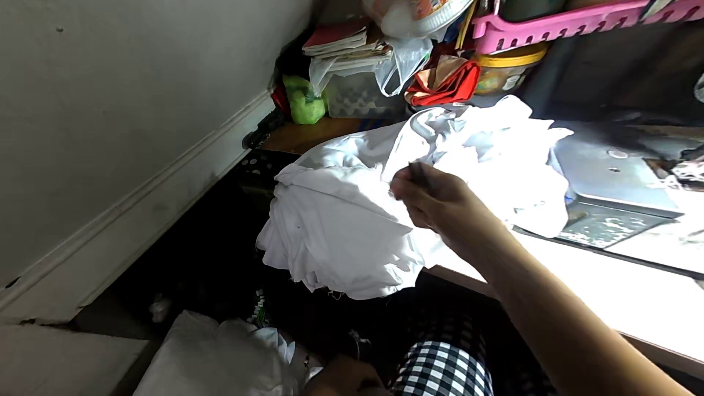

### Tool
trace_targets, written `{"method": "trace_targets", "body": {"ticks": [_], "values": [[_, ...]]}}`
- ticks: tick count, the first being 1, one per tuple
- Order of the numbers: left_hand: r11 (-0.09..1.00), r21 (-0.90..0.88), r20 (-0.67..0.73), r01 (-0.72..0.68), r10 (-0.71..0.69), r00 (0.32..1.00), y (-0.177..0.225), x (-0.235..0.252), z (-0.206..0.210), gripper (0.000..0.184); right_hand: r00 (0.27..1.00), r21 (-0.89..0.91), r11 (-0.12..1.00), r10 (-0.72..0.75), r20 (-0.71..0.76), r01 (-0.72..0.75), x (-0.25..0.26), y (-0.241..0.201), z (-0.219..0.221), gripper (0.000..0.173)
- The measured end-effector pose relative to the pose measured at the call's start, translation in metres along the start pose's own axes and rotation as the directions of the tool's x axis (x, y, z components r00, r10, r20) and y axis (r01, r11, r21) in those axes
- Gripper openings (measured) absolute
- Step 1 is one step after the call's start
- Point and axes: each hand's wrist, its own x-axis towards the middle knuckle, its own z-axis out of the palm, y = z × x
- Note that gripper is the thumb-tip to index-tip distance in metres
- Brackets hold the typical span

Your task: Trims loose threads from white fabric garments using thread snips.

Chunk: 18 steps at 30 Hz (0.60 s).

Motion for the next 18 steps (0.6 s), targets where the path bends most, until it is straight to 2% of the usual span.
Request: {"method": "trace_targets", "body": {"ticks": [2, 3, 4, 6, 7, 8, 9, 10, 11, 12, 13, 15, 16, 18], "values": [[0.998, 0.019, -0.095, -0.063, 0.065, 0.993, -0.011, 0.001, -0.002, 0.043, 1.000, 0.115, 0.993, -0.011, 0.029, 0.008, -0.040, -0.018, -0.013, 0.007], [0.997, 0.048, -0.171, -0.052, 0.059, 0.983, -0.016, 0.005, -0.001, 0.042, 0.995, 0.165, 0.986, -0.045, 0.084, 0.031, -0.062, -0.024, -0.019, 0.006], [0.999, 0.031, -0.186, -0.024, 0.029, 0.982, -0.022, 0.010, -0.002, 0.040, 0.976, 0.243, 0.968, -0.104, 0.192, 0.055, -0.080, -0.026, -0.026, 0.007], [0.985, -0.169, -0.103, 0.026, -0.044, 0.994, -0.030, 0.020, -0.005, 0.032, 0.851, 0.470, 0.882, -0.264, 0.454, 0.022, -0.101, -0.010, -0.029, 0.014], [0.952, -0.304, -0.040, 0.043, -0.058, 0.998, -0.036, 0.026, -0.001, 0.030, 0.805, 0.503, 0.862, -0.257, 0.535, -0.060, -0.108, 0.006, -0.021, 0.016], [0.929, -0.364, -0.005, 0.062, -0.068, 0.998, -0.044, 0.031, 0.006, 0.030, 0.810, 0.437, 0.887, -0.143, 0.569, -0.151, -0.116, 0.026, -0.009, 0.016], [0.953, -0.285, -0.014, 0.101, -0.109, 0.994, -0.053, 0.035, 0.015, 0.032, 0.825, 0.237, 0.952, 0.027, 0.564, -0.193, -0.121, 0.047, 0.003, 0.017], [0.979, -0.106, -0.042, 0.174, -0.179, 0.983, -0.061, 0.037, 0.024, 0.041, 0.816, -0.096, 0.980, 0.200, 0.543, -0.176, -0.121, 0.068, 0.014, 0.021], [0.949, 0.092, -0.060, 0.300, -0.296, 0.953, -0.062, 0.037, 0.030, 0.052, 0.784, -0.387, 0.902, 0.376, 0.494, -0.189, -0.120, 0.083, 0.023, 0.030], [0.900, 0.184, -0.060, 0.396, -0.392, 0.918, -0.057, 0.035, 0.029, 0.058, 0.776, -0.495, 0.843, 0.453, 0.439, -0.211, -0.121, 0.097, 0.031, 0.034], [0.875, 0.201, -0.077, 0.441, -0.434, 0.897, -0.051, 0.034, 0.026, 0.053, 0.813, -0.473, 0.857, 0.418, 0.406, -0.205, -0.124, 0.106, 0.032, 0.031], [0.918, 0.024, -0.134, 0.396, -0.389, 0.911, -0.047, 0.031, 0.018, 0.034, 0.887, -0.419, 0.893, 0.319, 0.334, -0.163, -0.127, 0.106, 0.027, 0.029], [0.935, -0.068, -0.171, 0.348, -0.355, 0.919, -0.048, 0.031, 0.017, 0.036, 0.918, -0.390, 0.912, 0.258, 0.300, -0.129, -0.126, 0.101, 0.024, 0.033], [0.944, -0.108, -0.189, 0.312, -0.327, 0.926, -0.042, 0.031, 0.005, 0.037, 0.977, -0.309, 0.951, 0.070, 0.203, -0.004, -0.121, 0.085, 0.018, 0.033]]}}
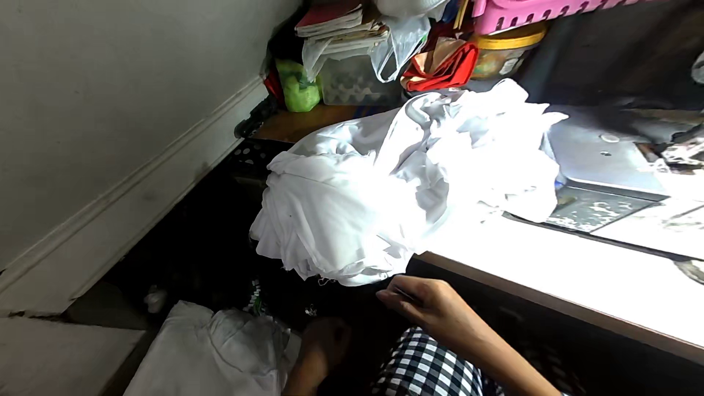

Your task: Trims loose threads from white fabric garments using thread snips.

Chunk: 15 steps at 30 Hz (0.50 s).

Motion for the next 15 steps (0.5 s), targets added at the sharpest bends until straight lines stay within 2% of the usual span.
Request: {"method": "trace_targets", "body": {"ticks": [2, 3, 4, 6, 7, 9, 11, 13, 15], "values": [[0.988, -0.110, 0.009, -0.108, 0.109, 0.994, 0.003, -0.004, -0.010, 0.035, 0.972, -0.025, 0.991, -0.134, -0.191, 0.131, 0.007, -0.013, -0.012, 0.022], [0.964, -0.221, -0.022, -0.145, 0.144, 0.989, 0.005, -0.006, -0.013, 0.035, 0.949, -0.085, 0.987, -0.156, -0.275, 0.138, 0.011, -0.019, -0.019, 0.022], [0.925, -0.339, -0.083, -0.172, 0.152, 0.985, 0.009, -0.009, -0.016, 0.036, 0.926, -0.161, 0.981, -0.159, -0.342, 0.109, 0.018, -0.023, -0.027, 0.027], [0.783, -0.570, -0.261, -0.249, 0.115, 0.958, 0.018, -0.017, -0.025, 0.042, 0.906, -0.265, 0.963, -0.146, -0.396, 0.039, 0.033, -0.023, -0.043, 0.049], [0.701, -0.655, -0.344, -0.283, 0.057, 0.937, 0.022, -0.019, -0.032, 0.048, 0.913, -0.306, 0.952, -0.134, -0.386, 0.010, 0.041, -0.019, -0.049, 0.061], [0.572, -0.760, -0.429, -0.310, -0.082, 0.900, 0.028, -0.020, -0.052, 0.058, 0.938, -0.355, 0.935, -0.130, -0.322, 0.008, 0.053, -0.014, -0.049, 0.070], [0.566, -0.735, -0.518, -0.374, -0.113, 0.848, 0.030, -0.023, -0.073, 0.042, 0.973, -0.356, 0.934, -0.098, -0.208, 0.017, 0.060, -0.025, -0.041, 0.075], [0.633, -0.629, -0.600, -0.451, -0.027, 0.799, 0.035, -0.031, -0.095, 0.026, 0.990, -0.345, 0.938, -0.068, -0.121, 0.022, 0.062, -0.042, -0.028, 0.083], [0.639, -0.570, -0.640, -0.517, 0.049, 0.766, 0.048, -0.042, -0.118, 0.027, 0.989, -0.406, 0.912, -0.110, -0.103, 0.059, 0.063, -0.051, -0.016, 0.086]]}}
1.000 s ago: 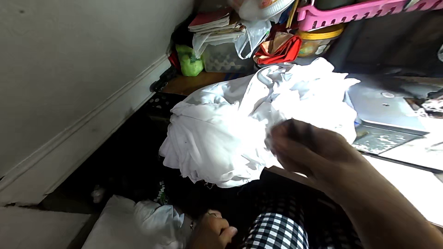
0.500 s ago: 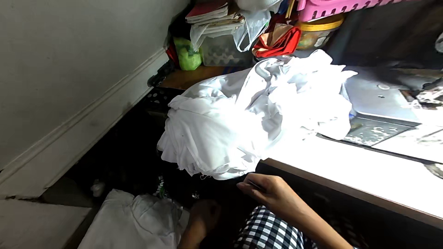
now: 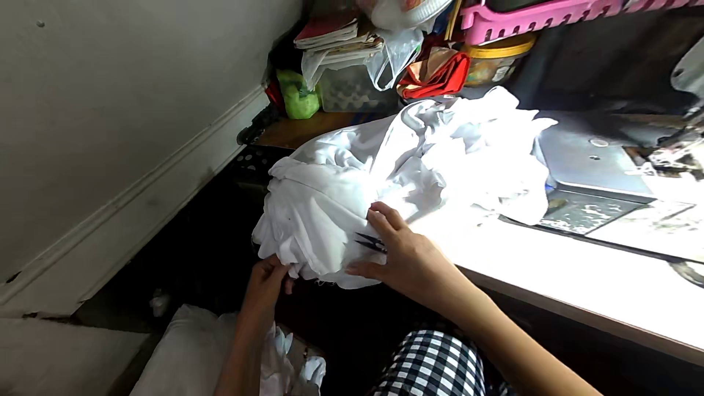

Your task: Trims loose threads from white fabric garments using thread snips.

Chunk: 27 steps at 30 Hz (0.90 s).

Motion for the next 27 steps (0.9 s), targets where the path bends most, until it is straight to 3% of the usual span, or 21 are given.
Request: {"method": "trace_targets", "body": {"ticks": [3, 6, 9, 12, 15, 18, 20, 22, 27], "values": [[0.972, -0.215, -0.039, -0.098, 0.091, 0.995, 0.045, 0.013, -0.002, 0.031, 0.999, -0.098, 0.994, -0.043, -0.024, 0.041, 0.003, -0.007, 0.003, 0.081], [0.926, -0.338, 0.015, -0.170, 0.186, 0.982, 0.074, 0.030, 0.004, 0.027, 0.989, -0.073, 0.995, -0.075, -0.124, 0.066, 0.014, -0.002, 0.000, 0.048], [0.939, -0.284, 0.114, -0.193, 0.233, 0.966, 0.081, 0.043, 0.019, 0.037, 0.992, 0.092, 0.996, 0.017, -0.128, -0.006, 0.037, 0.008, -0.019, 0.019], [0.942, -0.246, 0.203, -0.228, 0.280, 0.938, 0.069, 0.042, 0.029, 0.037, 0.987, 0.200, 0.973, 0.139, -0.084, -0.120, 0.062, 0.010, -0.049, 0.023], [0.969, -0.139, 0.049, -0.207, 0.215, 0.975, 0.041, 0.026, 0.034, 0.025, 0.983, 0.198, 0.966, 0.178, -0.052, -0.165, 0.084, 0.006, -0.072, 0.028], [0.997, 0.038, -0.120, -0.072, 0.076, 0.990, 0.006, 0.014, 0.029, 0.026, 0.990, 0.165, 0.981, 0.116, -0.076, -0.102, 0.095, 0.001, -0.082, 0.030], [0.997, -0.040, -0.172, 0.065, -0.071, 0.982, -0.013, 0.011, 0.030, 0.036, 0.992, 0.151, 0.986, 0.079, -0.096, -0.064, 0.098, 0.001, -0.080, 0.030], [0.987, -0.107, -0.149, 0.118, -0.134, 0.980, -0.022, 0.012, 0.036, 0.034, 0.993, 0.147, 0.988, 0.055, -0.108, -0.039, 0.097, 0.002, -0.075, 0.030], [0.999, -0.040, -0.128, -0.029, 0.024, 0.991, 0.015, 0.030, 0.041, 0.020, 0.997, 0.168, 0.985, 0.050, -0.058, -0.040, 0.073, 0.011, -0.055, 0.021]]}}
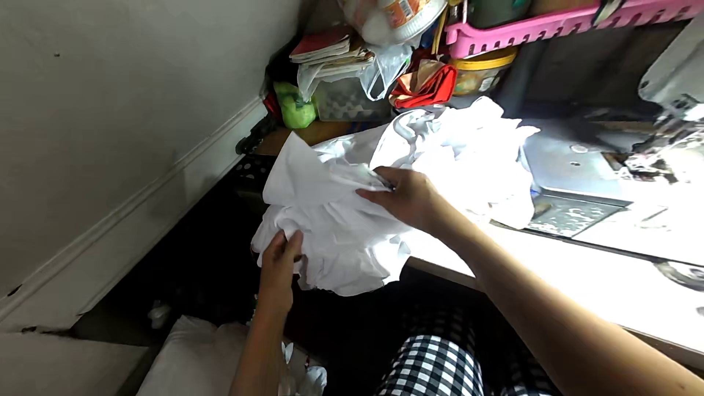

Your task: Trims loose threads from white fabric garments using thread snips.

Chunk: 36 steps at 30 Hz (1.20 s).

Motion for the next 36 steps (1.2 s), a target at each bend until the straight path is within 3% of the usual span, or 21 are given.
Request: {"method": "trace_targets", "body": {"ticks": [2, 5, 6, 8, 12, 14, 15, 17, 18, 19, 21, 23, 25, 26, 27, 28, 31, 34, 36], "values": [[0.991, -0.133, 0.019, 0.003, -0.001, 1.000, 0.022, 0.010, -0.003, 0.023, 0.996, -0.010, 0.996, -0.087, 0.007, 0.087, -0.017, 0.018, 0.013, 0.028], [0.934, -0.353, 0.080, 0.050, -0.023, 0.996, 0.047, 0.021, -0.005, 0.025, 0.991, -0.169, 0.980, -0.087, 0.097, 0.102, -0.035, 0.021, 0.026, 0.073], [0.919, -0.391, 0.092, 0.055, -0.021, 0.996, 0.051, 0.022, -0.002, 0.025, 0.991, -0.248, 0.962, -0.095, 0.090, 0.115, -0.039, 0.016, 0.030, 0.079], [0.904, -0.426, 0.106, 0.041, 0.005, 0.994, 0.049, 0.021, 0.006, 0.025, 0.989, -0.351, 0.924, -0.149, 0.025, 0.148, -0.041, 0.015, 0.037, 0.063], [0.944, -0.329, 0.215, 0.026, 0.048, 0.975, 0.024, -0.010, 0.033, 0.020, 0.987, -0.295, 0.949, -0.140, -0.077, 0.111, -0.020, 0.017, 0.020, 0.019], [0.977, -0.203, 0.395, 0.065, 0.021, 0.918, 0.009, -0.034, 0.054, 0.035, 0.993, -0.275, 0.959, -0.093, -0.068, 0.071, -0.003, -0.004, 0.000, 0.012], [0.986, -0.154, 0.465, 0.067, 0.012, 0.885, 0.003, -0.042, 0.065, 0.052, 0.996, -0.298, 0.953, -0.074, -0.049, 0.056, 0.002, -0.020, -0.010, 0.015], [0.983, -0.175, 0.447, 0.057, 0.028, 0.894, -0.004, -0.045, 0.088, 0.083, 0.995, -0.372, 0.926, -0.088, -0.036, 0.068, 0.003, -0.052, -0.017, 0.021], [0.968, -0.247, 0.379, 0.048, 0.051, 0.924, -0.004, -0.042, 0.100, 0.085, 0.991, -0.401, 0.911, -0.129, -0.045, 0.100, -0.002, -0.062, -0.015, 0.022], [0.937, -0.345, 0.312, 0.050, 0.064, 0.948, -0.002, -0.038, 0.110, 0.073, 0.984, -0.409, 0.902, -0.173, -0.047, 0.139, -0.009, -0.066, -0.011, 0.025], [0.834, -0.540, 0.200, 0.116, -0.008, 0.980, 0.007, -0.036, 0.128, 0.022, 0.972, -0.370, 0.906, -0.232, -0.023, 0.208, -0.028, -0.065, -0.004, 0.028], [0.758, -0.627, 0.237, 0.181, -0.035, 0.971, 0.007, -0.039, 0.133, 0.040, 0.963, -0.235, 0.939, -0.267, -0.034, 0.252, -0.054, -0.053, 0.000, 0.031], [0.845, -0.529, 0.311, 0.080, 0.105, 0.944, -0.005, -0.041, 0.129, 0.032, 0.939, -0.074, 0.950, -0.311, -0.150, 0.303, -0.084, -0.033, 0.008, 0.032], [0.884, -0.464, 0.268, 0.057, 0.079, 0.960, -0.004, -0.039, 0.135, 0.025, 0.925, -0.027, 0.949, -0.312, -0.215, 0.314, -0.097, -0.020, 0.013, 0.030], [0.903, -0.415, 0.163, 0.113, -0.048, 0.985, 0.009, -0.033, 0.149, 0.023, 0.915, 0.005, 0.951, -0.295, -0.274, 0.308, -0.110, -0.008, 0.020, 0.026], [0.901, -0.410, 0.108, 0.143, -0.108, 0.988, 0.018, -0.021, 0.161, 0.030, 0.910, 0.022, 0.956, -0.273, -0.312, 0.294, -0.121, 0.003, 0.027, 0.022], [0.848, -0.515, 0.139, 0.127, -0.064, 0.988, 0.025, 0.008, 0.175, 0.037, 0.940, -0.031, 0.969, -0.246, -0.235, 0.246, -0.143, 0.027, 0.039, 0.027], [0.851, -0.525, 0.057, -0.025, 0.064, 0.996, 0.056, -0.002, 0.163, 0.023, 0.961, -0.147, 0.966, -0.236, -0.145, 0.215, -0.142, 0.031, 0.039, 0.048], [0.846, -0.515, 0.053, -0.138, 0.192, 0.980, 0.078, -0.021, 0.144, 0.020, 0.952, -0.242, 0.948, -0.253, -0.171, 0.208, -0.140, 0.027, 0.043, 0.051]]}}
